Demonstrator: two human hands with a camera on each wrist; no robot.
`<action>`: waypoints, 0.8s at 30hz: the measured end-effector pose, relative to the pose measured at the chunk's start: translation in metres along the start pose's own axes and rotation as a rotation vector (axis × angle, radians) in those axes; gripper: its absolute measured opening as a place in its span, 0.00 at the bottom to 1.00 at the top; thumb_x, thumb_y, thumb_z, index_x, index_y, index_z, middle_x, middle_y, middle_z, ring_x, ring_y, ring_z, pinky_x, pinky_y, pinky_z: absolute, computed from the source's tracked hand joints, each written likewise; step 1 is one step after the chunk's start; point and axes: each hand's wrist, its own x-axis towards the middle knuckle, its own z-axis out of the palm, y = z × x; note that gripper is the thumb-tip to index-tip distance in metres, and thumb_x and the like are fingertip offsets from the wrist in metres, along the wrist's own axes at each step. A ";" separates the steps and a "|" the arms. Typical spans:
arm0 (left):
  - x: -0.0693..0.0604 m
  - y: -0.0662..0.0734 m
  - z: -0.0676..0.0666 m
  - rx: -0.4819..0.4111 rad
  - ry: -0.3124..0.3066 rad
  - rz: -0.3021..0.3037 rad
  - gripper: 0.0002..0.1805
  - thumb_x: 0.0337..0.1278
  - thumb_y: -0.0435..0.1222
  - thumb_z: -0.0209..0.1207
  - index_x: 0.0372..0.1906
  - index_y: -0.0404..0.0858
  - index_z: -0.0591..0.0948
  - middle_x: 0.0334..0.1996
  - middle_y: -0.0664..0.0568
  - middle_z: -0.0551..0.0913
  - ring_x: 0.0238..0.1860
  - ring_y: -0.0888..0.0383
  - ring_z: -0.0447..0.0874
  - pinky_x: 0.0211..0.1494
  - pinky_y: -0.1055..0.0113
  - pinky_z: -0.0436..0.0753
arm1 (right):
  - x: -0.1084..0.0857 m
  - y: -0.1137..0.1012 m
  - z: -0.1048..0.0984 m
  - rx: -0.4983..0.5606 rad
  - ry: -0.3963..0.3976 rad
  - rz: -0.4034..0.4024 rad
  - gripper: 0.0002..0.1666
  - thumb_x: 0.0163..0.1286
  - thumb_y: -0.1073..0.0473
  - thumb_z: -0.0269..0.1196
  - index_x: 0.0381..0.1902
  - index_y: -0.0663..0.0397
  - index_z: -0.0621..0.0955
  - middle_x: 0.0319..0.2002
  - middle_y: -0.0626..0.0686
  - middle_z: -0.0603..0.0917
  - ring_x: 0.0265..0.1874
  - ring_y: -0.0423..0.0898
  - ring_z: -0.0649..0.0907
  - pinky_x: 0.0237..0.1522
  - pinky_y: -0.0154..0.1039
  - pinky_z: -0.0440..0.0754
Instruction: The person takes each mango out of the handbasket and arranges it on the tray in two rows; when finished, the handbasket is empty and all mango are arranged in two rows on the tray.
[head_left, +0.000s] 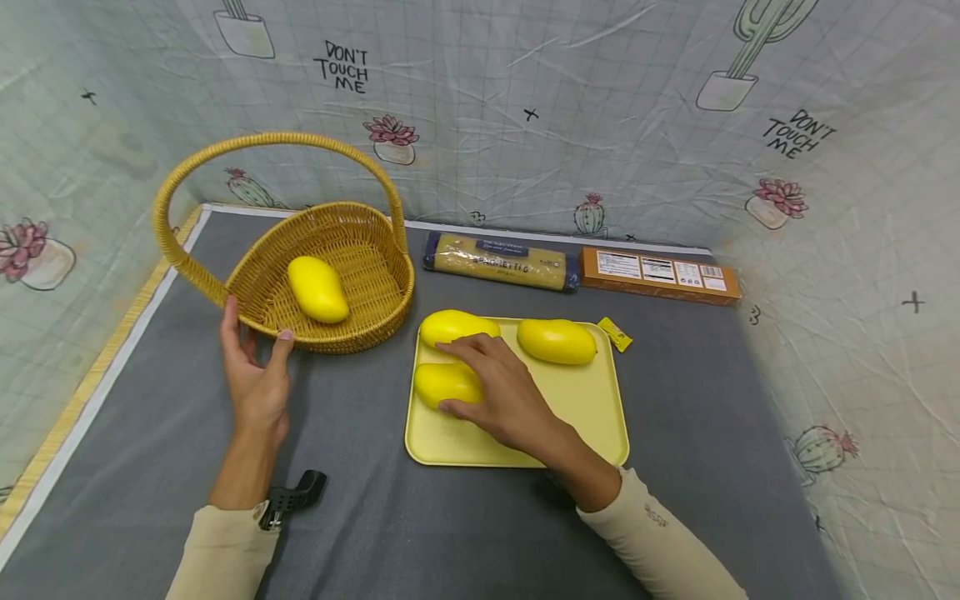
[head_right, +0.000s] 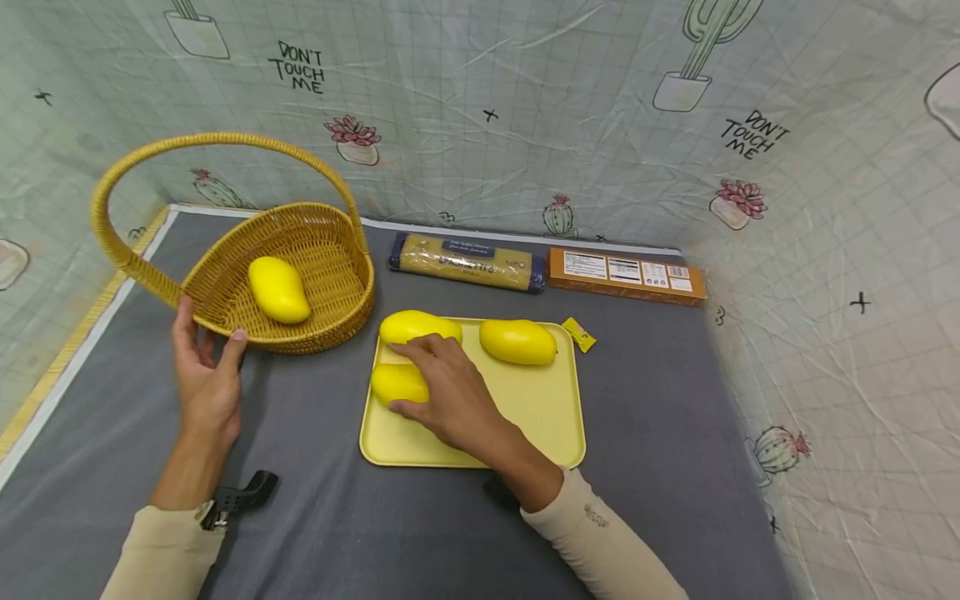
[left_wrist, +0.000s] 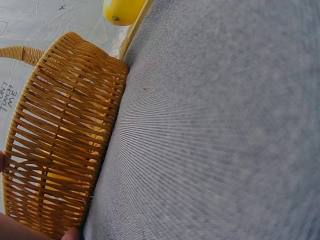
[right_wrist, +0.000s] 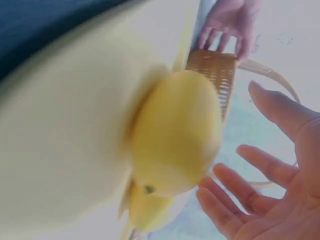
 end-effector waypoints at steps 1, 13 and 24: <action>0.000 0.000 0.000 -0.001 -0.001 0.000 0.45 0.75 0.28 0.59 0.85 0.64 0.55 0.86 0.67 0.47 0.85 0.57 0.43 0.84 0.51 0.60 | 0.002 -0.003 -0.001 0.010 0.015 -0.008 0.45 0.62 0.46 0.81 0.75 0.42 0.77 0.66 0.50 0.80 0.63 0.51 0.78 0.67 0.51 0.77; 0.000 -0.001 0.000 0.013 0.007 0.003 0.45 0.75 0.28 0.59 0.85 0.64 0.56 0.86 0.67 0.48 0.84 0.57 0.45 0.83 0.54 0.62 | 0.028 -0.042 0.001 0.127 0.120 -0.046 0.46 0.65 0.44 0.78 0.78 0.39 0.73 0.66 0.47 0.79 0.67 0.46 0.76 0.71 0.52 0.74; -0.001 -0.001 0.000 0.025 0.002 0.015 0.45 0.75 0.29 0.60 0.85 0.63 0.55 0.86 0.66 0.48 0.85 0.57 0.45 0.83 0.53 0.61 | 0.056 -0.067 0.010 0.167 0.175 -0.069 0.48 0.67 0.42 0.76 0.80 0.42 0.71 0.70 0.52 0.78 0.71 0.50 0.76 0.71 0.51 0.76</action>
